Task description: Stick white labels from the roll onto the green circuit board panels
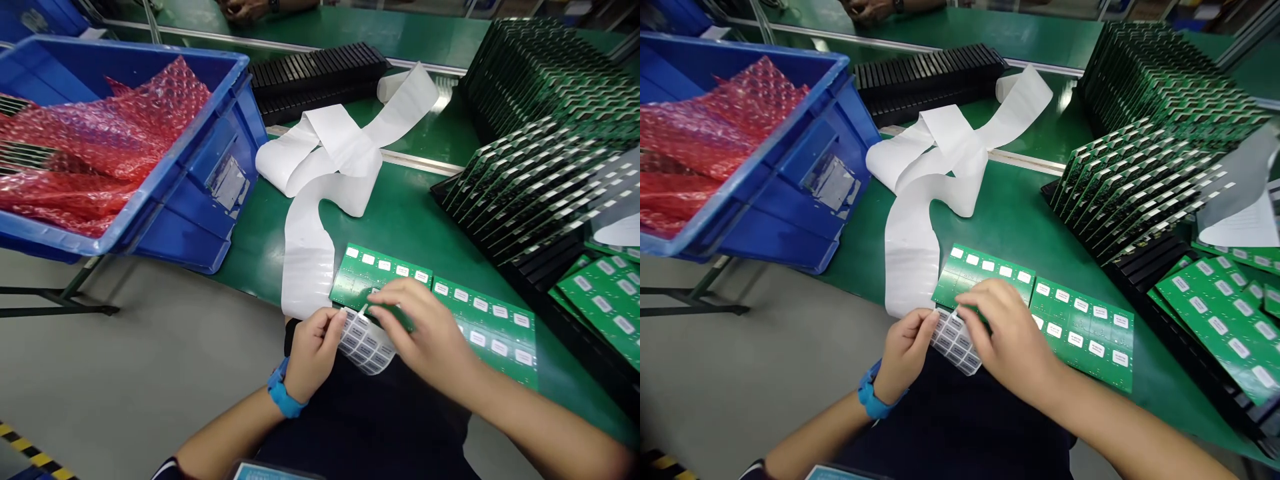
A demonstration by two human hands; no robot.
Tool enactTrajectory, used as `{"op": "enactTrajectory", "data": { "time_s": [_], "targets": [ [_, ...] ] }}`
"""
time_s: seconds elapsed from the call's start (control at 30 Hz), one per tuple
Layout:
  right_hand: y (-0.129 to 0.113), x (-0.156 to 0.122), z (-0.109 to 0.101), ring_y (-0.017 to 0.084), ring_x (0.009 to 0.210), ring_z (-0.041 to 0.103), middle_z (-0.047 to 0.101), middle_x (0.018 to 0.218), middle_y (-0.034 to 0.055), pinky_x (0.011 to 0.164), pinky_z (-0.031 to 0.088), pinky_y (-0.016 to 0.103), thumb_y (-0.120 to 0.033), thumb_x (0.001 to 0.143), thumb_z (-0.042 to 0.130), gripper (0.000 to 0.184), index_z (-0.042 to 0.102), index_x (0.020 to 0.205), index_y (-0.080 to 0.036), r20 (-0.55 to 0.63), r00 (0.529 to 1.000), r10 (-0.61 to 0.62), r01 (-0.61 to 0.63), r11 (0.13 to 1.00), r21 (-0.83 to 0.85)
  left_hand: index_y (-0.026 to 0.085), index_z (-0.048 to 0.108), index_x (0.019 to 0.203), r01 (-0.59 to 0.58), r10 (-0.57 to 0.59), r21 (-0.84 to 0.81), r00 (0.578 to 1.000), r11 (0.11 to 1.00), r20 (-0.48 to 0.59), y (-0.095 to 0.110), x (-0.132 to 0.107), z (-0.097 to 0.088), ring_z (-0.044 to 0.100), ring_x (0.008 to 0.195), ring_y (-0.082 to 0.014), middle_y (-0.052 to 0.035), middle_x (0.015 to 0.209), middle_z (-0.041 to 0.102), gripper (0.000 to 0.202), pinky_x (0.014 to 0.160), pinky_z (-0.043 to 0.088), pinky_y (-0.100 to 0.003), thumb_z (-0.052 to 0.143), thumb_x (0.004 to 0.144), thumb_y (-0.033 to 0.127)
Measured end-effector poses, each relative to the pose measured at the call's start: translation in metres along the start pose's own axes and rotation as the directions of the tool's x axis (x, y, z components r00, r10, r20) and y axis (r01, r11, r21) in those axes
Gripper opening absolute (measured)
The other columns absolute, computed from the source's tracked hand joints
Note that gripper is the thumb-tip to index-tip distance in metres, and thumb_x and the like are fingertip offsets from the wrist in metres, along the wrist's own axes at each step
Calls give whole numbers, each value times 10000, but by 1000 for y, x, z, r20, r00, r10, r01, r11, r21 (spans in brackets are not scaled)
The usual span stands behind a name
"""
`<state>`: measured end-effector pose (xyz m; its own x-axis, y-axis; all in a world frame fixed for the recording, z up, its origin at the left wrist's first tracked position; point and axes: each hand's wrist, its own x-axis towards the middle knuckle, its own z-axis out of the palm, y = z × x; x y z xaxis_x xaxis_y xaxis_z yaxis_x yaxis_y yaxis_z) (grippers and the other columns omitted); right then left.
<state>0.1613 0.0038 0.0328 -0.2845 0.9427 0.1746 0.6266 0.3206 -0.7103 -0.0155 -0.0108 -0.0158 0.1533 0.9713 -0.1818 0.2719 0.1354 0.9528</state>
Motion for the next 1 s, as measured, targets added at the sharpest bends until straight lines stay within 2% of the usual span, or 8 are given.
{"op": "enactTrajectory", "data": {
  "time_s": [0.07,0.2,0.4,0.63,0.77,0.87,0.93,1.0],
  "targets": [
    [-9,-1,2,210,882,517,550,917,57,768,425,369,-159,897,505,145,551,1022,-216,79,997,-2,1,1000,20,160,577,723,-40,40,31,999,999,-10,2,0,1,439,525,-99,26,567,483,266,514,346,-202,449,901,312],
    [-14,-1,5,209,844,516,555,873,39,764,414,381,-168,877,553,82,578,937,-218,120,987,109,-107,994,-30,169,616,771,-113,116,100,993,989,-26,4,-1,1,493,546,-97,23,606,561,211,534,370,-191,470,892,263],
    [-9,1,-1,169,796,504,518,819,4,702,408,310,-144,886,523,126,529,785,-219,224,954,200,-243,952,187,176,629,777,-161,165,132,986,978,-19,4,0,2,498,533,-91,23,605,580,182,524,377,-183,496,882,244],
    [0,-5,-7,163,844,501,497,885,1,763,399,316,-207,922,470,103,495,826,-238,104,957,271,-290,891,349,161,549,648,-156,164,133,985,979,-51,6,0,5,426,475,-74,46,510,463,263,476,345,-177,494,884,264],
    [6,-8,-7,177,938,514,530,963,5,773,422,324,-264,923,483,61,464,868,-247,197,916,350,-401,817,414,164,588,740,-208,217,162,976,965,-37,5,0,4,493,514,-82,33,573,543,197,511,386,-174,479,892,223],
    [9,-9,-5,179,888,549,555,890,-8,736,455,322,-259,875,569,132,438,881,-251,266,897,352,-441,743,504,172,619,866,-290,296,167,955,942,-9,5,1,3,592,640,-103,-1,740,654,152,586,434,-176,470,894,174],
    [9,-10,-3,174,844,564,567,851,-16,721,462,323,-231,850,602,170,436,881,-253,226,909,350,-417,757,504,182,622,952,-347,351,178,936,921,5,5,1,3,625,721,-113,-14,842,684,168,629,451,-175,469,891,145],
    [8,-12,-1,171,825,568,575,846,-15,710,458,323,-195,843,604,161,460,887,-254,122,936,330,-349,836,424,191,620,985,-377,384,194,923,906,1,5,2,4,633,743,-110,-11,867,691,184,641,454,-169,481,882,127]
  ]
}}
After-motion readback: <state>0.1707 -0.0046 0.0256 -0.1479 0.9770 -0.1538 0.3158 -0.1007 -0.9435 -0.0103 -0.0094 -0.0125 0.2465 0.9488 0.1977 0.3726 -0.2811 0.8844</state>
